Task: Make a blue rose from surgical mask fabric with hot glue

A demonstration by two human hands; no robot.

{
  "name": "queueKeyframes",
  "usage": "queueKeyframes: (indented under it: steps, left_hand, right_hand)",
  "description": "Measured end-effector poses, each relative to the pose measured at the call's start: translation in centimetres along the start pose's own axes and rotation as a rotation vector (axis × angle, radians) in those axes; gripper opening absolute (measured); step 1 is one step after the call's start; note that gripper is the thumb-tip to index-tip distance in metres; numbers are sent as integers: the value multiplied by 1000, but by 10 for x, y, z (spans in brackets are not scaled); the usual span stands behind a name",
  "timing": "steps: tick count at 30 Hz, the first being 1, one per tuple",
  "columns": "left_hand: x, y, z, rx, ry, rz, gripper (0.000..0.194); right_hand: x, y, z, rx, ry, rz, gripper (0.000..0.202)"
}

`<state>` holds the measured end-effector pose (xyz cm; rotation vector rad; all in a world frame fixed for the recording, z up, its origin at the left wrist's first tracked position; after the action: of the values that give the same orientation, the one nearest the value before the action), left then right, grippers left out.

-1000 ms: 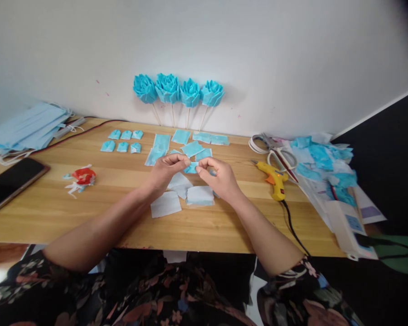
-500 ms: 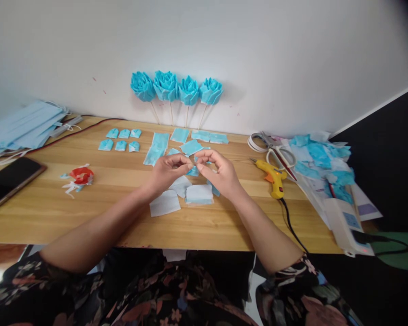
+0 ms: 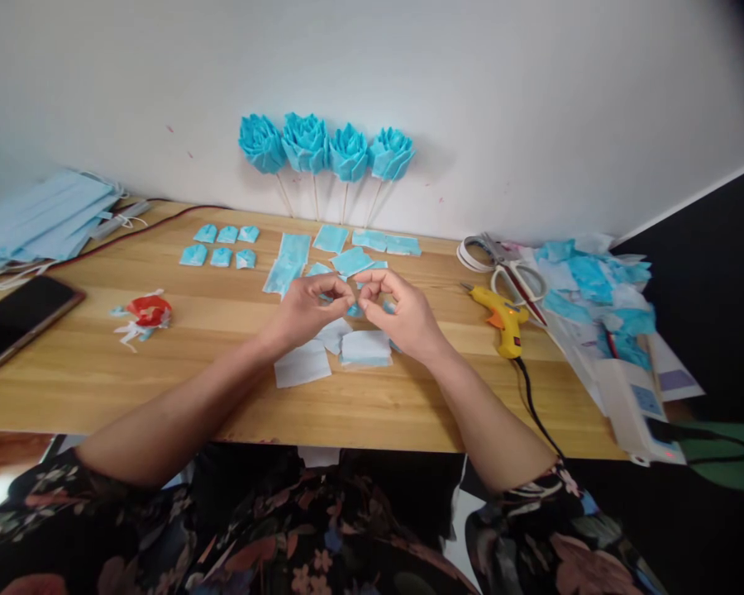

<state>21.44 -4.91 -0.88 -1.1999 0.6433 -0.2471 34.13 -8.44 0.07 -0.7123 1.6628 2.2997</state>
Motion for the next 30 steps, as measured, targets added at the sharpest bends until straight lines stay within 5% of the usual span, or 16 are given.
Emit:
queueKeyframes:
  steps: [5,12,20,30]
  left_hand:
    - [1,3,0,-44,23,-13,15]
    - [-4,14,0,-79,-20,-189,51]
    - [4,20,-1,-184,17,-306,28]
    - [1,18,0,-158,36,-250,24]
  right_hand:
    - [1,0,0,15,2,11,27]
    - [-10,-13,1,55,-74,209,29]
    - [-8,-21,-1,77,-76,282,29]
    - [-10,-22,-1,84,-48,366,35]
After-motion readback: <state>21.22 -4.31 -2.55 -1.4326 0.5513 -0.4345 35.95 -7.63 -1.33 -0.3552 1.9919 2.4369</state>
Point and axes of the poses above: each hand's wrist, its own z-axis towards the middle knuckle, its own x-axis out of the palm, y = z × x, the point moved 9 cm from there along z, towards the middle knuckle, and after that the axes turned 9 degrees about y, right-handed, at the moved point
